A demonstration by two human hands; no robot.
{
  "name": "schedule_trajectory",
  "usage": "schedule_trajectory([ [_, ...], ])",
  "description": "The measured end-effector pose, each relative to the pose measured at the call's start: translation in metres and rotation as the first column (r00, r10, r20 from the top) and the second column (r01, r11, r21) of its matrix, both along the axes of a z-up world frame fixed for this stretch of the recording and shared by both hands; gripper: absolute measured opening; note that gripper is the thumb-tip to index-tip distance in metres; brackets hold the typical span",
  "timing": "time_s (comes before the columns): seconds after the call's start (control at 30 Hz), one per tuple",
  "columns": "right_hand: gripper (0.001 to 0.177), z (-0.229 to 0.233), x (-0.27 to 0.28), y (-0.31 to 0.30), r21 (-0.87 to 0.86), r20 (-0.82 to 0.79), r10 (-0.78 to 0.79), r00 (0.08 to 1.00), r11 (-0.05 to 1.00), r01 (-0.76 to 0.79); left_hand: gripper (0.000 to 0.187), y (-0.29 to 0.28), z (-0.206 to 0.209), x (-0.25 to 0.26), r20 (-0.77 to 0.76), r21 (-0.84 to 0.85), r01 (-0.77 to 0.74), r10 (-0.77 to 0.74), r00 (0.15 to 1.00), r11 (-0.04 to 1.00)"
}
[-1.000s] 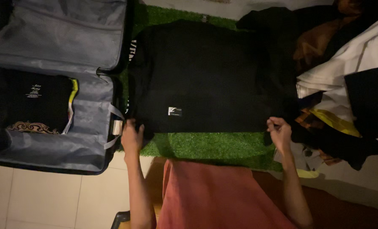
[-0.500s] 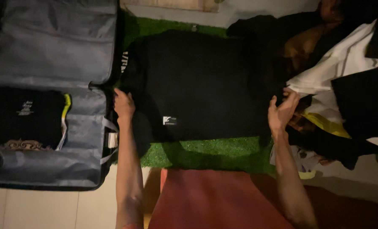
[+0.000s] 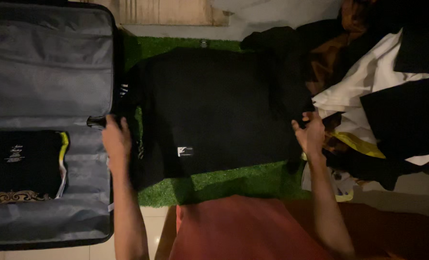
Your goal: The person folds shirts by hand on a green surface and places them into an open suitcase.
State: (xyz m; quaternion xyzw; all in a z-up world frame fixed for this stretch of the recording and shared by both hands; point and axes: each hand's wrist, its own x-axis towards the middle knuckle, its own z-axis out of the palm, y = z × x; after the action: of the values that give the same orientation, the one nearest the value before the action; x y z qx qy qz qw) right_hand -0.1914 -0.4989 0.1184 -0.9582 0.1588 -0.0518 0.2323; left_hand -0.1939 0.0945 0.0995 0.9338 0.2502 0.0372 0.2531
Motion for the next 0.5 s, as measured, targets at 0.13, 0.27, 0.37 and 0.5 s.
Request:
schedule_trajectory([
  [0.13,0.035,-0.006,-0.006,0.008,-0.191,-0.035,0.063,0.997,0.979,-0.068,0.029,0.022,0.047,0.013,0.279,0.117,0.153,-0.181,0.943,0.981],
  [0.27,0.033,-0.037,-0.006,-0.007,-0.102,-0.255,-0.022,0.967,0.995,-0.005,0.036,0.046,0.106,0.034,0.269,-0.111,0.164,-0.129,0.955,0.98],
  [0.37,0.028,-0.065,-0.015,-0.023,-0.087,-0.149,0.0,0.989,0.996,-0.013,0.041,0.06,0.128,0.049,0.212,-0.188,0.191,-0.15,0.966,0.963],
  [0.5,0.012,-0.072,-0.017,-0.041,0.213,0.205,0.049,0.978,0.973,-0.093,0.028,0.095,0.099,0.062,0.249,0.142,0.243,-0.272,0.93,0.96],
])
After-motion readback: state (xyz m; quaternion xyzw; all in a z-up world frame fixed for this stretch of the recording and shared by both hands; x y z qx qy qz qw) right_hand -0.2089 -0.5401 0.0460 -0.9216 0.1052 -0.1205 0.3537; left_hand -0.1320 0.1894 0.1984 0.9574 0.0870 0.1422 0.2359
